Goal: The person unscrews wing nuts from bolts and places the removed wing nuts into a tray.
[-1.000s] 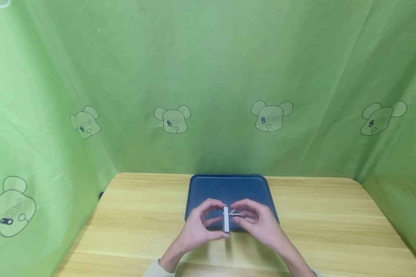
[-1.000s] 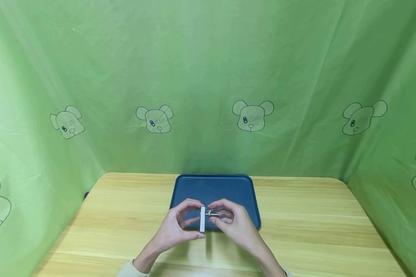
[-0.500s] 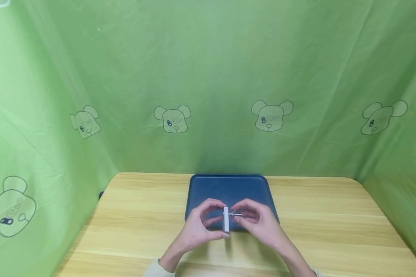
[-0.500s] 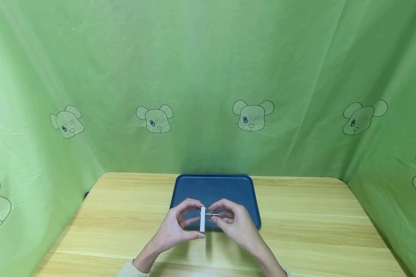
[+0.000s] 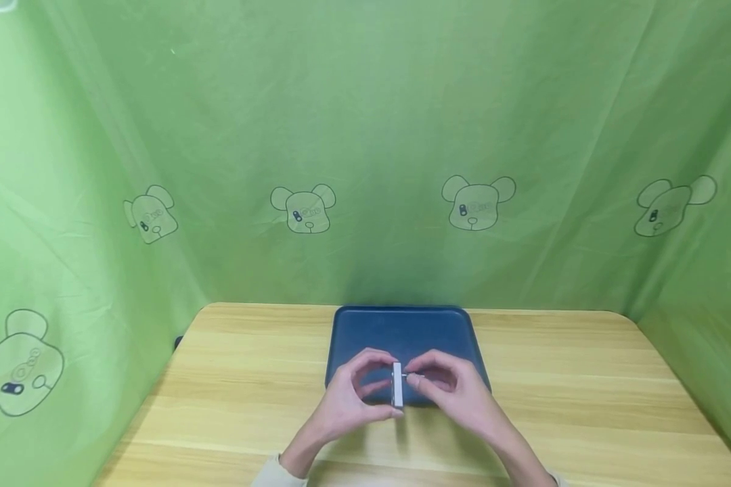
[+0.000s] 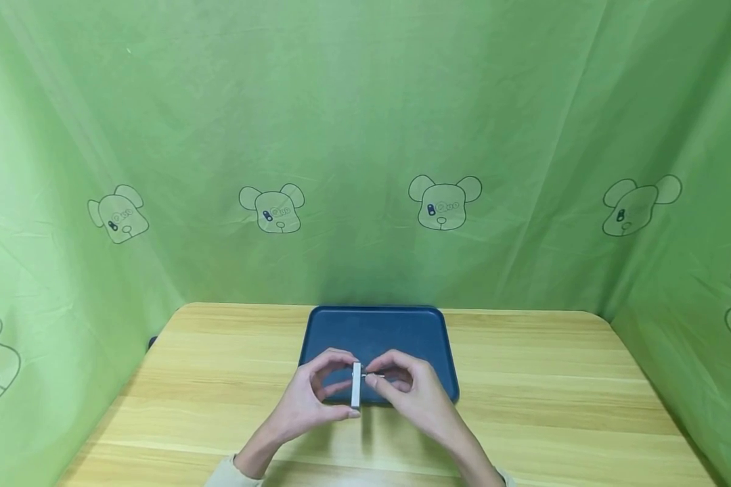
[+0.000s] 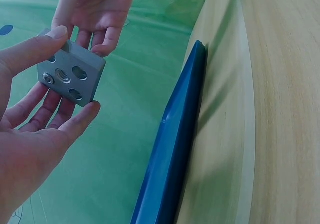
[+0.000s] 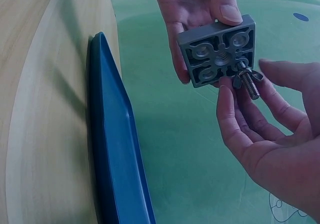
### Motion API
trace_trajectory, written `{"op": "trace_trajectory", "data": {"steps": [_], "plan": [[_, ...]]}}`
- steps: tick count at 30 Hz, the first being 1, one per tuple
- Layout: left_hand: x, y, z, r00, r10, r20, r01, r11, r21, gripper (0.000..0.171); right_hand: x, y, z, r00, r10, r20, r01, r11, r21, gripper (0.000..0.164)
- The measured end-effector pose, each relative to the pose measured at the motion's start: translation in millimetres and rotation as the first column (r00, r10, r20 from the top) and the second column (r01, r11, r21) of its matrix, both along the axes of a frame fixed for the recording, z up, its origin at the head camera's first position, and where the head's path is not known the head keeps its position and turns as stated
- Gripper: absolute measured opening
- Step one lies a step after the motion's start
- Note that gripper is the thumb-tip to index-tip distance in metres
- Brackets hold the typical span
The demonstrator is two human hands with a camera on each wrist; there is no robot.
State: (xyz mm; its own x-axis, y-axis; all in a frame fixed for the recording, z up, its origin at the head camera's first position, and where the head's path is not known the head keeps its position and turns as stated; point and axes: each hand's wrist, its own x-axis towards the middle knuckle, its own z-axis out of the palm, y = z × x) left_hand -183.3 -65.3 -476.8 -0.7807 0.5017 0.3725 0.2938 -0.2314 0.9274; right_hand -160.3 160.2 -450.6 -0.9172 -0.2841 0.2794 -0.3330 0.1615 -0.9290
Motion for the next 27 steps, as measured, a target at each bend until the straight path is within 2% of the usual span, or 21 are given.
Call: {"op": "trace_trajectory", "data": {"steps": [11, 15, 20, 27], "plan": [[0.0, -0.3, -0.3, 1.0, -0.007, 0.003, 0.007, 1.0, 0.001, 0.067, -1.7, 0.3, 0.3, 0.999, 0.024, -0.032, -0.026, 0.999, -0.044, 0.012], [0.2, 0.0, -0.5, 1.0, -0.007, 0.004, 0.007, 1.0, -0.001, 0.066, -0.9, 0.3, 0.5, 1.0, 0.016, -0.02, -0.016, 0.999, -0.047, 0.01], [0.6, 0.5, -0.5, 1.0, -0.003, 0.008, 0.003, 1.0, -0.008, 0.066, -1.5, 0.4, -0.3, 1.0, -0.008, -0.005, 0.008, 1.0, -0.026, 0.011], [0.3, 0.9, -1.2, 1.0, 0.001, 0.015, -0.001, 1.0, -0.008, 0.066, -1.8, 1.4, 0.0, 1.0, 0.0, -0.009, 0.0, 1.0, -0.021, 0.017]]}}
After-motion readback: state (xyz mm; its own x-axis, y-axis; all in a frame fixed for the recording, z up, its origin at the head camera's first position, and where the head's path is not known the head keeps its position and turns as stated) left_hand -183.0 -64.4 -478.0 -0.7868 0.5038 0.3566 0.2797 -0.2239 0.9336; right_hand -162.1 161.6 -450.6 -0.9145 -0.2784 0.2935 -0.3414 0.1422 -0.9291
